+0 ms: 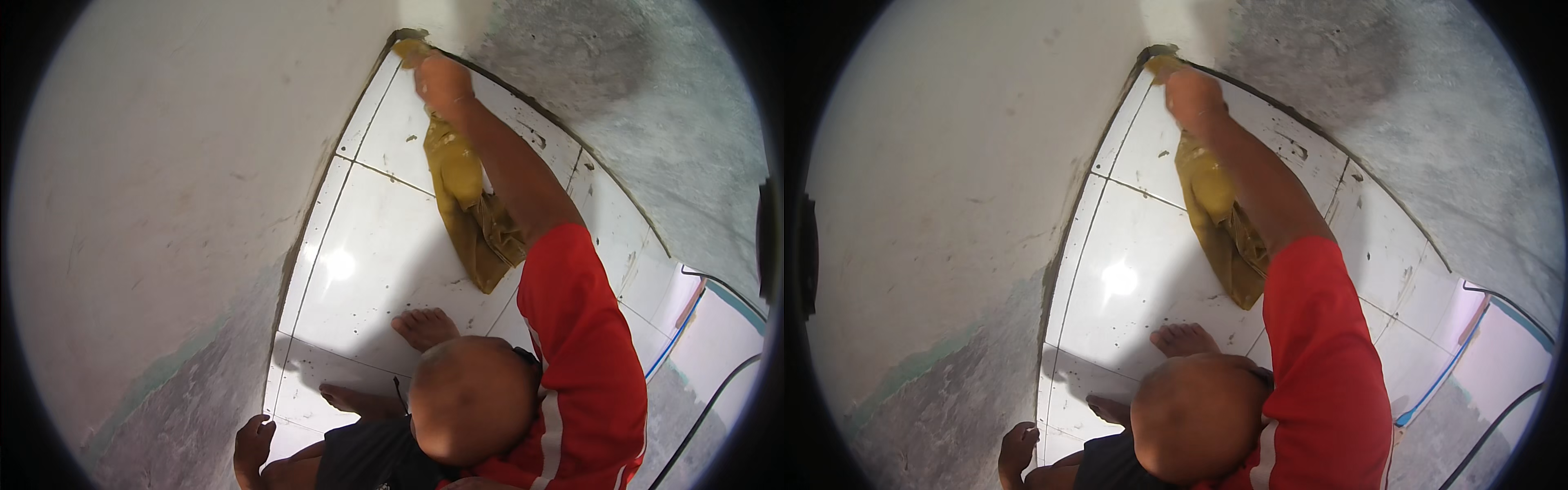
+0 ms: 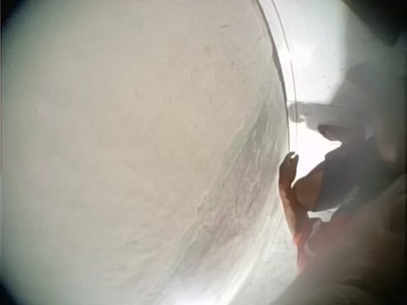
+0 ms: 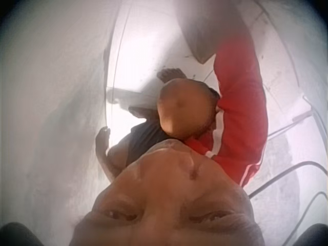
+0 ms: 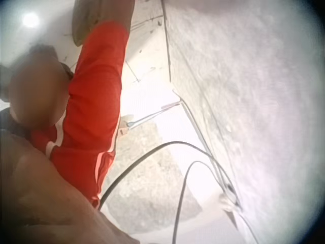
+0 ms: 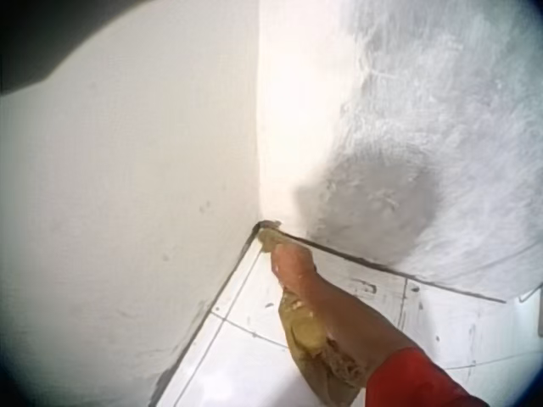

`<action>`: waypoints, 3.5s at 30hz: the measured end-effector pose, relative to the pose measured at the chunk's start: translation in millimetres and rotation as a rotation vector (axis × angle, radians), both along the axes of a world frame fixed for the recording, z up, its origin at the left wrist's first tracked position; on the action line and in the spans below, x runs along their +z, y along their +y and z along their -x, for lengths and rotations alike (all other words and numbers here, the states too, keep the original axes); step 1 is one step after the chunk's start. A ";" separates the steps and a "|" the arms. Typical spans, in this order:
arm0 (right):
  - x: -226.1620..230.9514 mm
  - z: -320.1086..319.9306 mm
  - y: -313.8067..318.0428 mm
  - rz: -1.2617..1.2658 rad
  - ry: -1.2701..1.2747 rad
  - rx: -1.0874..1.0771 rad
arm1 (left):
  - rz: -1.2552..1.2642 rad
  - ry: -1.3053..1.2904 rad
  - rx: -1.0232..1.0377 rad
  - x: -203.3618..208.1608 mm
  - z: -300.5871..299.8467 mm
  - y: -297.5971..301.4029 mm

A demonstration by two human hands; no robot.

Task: The person sits on a tiled floor and wipes the white wall tiles with a yellow cloth. They focus on the grout lines and edges, moving the cloth back and forth to remove dirt.

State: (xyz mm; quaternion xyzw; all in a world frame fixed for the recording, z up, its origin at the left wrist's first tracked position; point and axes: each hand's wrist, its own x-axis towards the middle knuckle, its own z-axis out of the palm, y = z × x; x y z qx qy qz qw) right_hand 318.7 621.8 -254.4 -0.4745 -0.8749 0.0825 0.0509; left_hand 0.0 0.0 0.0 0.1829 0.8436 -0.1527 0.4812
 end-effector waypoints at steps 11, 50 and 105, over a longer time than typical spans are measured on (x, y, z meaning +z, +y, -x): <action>18.6 17.9 -54.3 0.407 -0.093 -0.070 | -0.003 0.006 -0.037 0.7 0.1 -1.2; 50.7 -86.4 -223.6 0.250 -0.040 0.271 | -0.071 -0.001 -0.073 37.7 -30.9 -1.3; 40.0 13.3 -194.3 0.149 0.047 0.199 | -0.120 0.041 -0.084 32.9 -26.8 6.3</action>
